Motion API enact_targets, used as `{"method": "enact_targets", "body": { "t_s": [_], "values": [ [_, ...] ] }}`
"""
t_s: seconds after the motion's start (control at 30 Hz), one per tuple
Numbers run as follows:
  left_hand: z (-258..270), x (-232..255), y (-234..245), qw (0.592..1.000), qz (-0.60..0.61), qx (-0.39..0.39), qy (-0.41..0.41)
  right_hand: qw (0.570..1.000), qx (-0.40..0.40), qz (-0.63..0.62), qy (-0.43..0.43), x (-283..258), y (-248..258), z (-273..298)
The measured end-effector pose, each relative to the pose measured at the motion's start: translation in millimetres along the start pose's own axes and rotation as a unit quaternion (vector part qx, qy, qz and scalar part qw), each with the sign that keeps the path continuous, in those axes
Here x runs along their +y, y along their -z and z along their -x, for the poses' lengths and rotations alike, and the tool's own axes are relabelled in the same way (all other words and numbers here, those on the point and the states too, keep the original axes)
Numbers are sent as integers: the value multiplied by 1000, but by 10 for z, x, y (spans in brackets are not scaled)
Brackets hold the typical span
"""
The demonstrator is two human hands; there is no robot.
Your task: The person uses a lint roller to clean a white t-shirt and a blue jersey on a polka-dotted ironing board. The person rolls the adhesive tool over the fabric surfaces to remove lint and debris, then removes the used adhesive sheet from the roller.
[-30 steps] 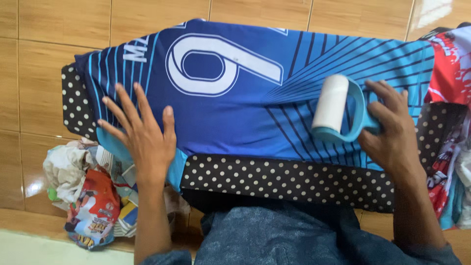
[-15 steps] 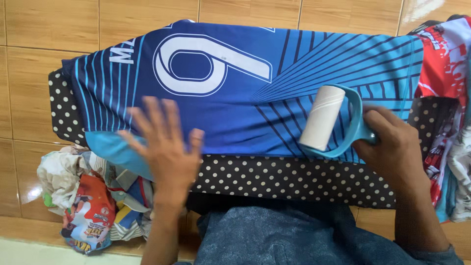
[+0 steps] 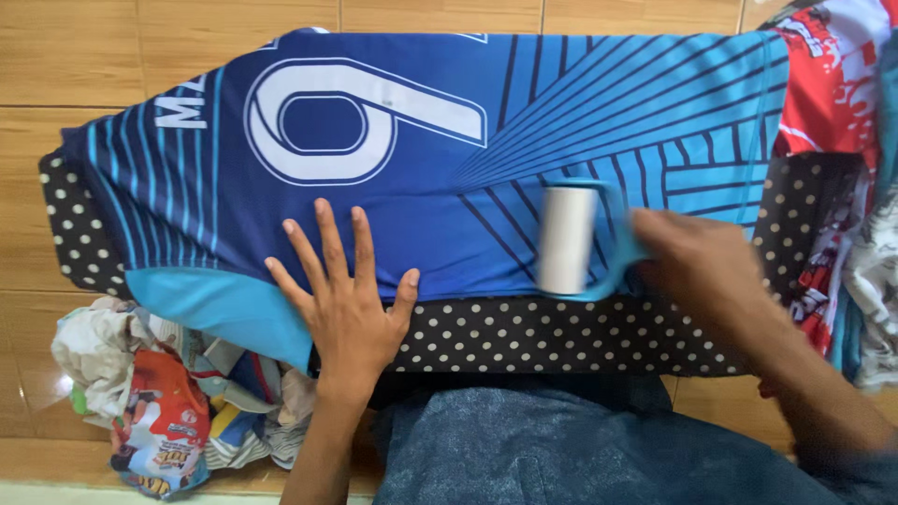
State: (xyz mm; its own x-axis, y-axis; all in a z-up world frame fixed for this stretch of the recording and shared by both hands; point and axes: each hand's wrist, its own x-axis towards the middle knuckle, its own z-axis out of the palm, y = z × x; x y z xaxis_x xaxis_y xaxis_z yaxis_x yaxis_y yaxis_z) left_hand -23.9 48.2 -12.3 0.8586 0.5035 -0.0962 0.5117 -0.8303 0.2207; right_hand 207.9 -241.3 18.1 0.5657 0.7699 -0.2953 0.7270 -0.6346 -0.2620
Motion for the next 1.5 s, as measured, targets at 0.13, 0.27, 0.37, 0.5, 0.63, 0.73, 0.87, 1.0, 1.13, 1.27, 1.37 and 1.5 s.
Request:
{"method": "enact_targets", "body": {
  "t_s": [0.13,0.27,0.37,0.5,0.63,0.73,0.87,1.0,1.13,1.27,1.37,1.5],
  "values": [
    [34,-11,-34,1000,-7,21,-11,988,36,24,-150,515,29,695],
    [62,223,-151,976,15,129,-177,970,60,116,-206,789,-39,1032],
    [185,733,-334,920,133,141,-341,979,128,10,-161,742,-52,871],
    [339,1027,-315,913,192,58,-356,989,134,-26,-56,398,-69,261],
    [324,1025,-310,918,184,70,-343,997,60,28,-29,359,-126,1],
    [314,1002,-304,917,189,70,-343,997,70,-11,-41,707,-106,288],
    [338,999,-320,920,186,71,-338,985,61,17,-162,962,-65,774],
    [351,1108,-359,910,170,79,-370,969,81,-62,-225,707,166,922],
    [304,1302,-398,881,167,66,-438,988,124,-65,-71,397,244,414],
    [258,1358,-395,887,92,54,-449,996,67,-45,44,-45,67,-204],
    [249,1363,-384,889,94,65,-443,998,11,14,54,-93,-23,-345],
    [258,1364,-439,880,81,78,-462,999,24,-34,-22,368,89,91]
  ]
}}
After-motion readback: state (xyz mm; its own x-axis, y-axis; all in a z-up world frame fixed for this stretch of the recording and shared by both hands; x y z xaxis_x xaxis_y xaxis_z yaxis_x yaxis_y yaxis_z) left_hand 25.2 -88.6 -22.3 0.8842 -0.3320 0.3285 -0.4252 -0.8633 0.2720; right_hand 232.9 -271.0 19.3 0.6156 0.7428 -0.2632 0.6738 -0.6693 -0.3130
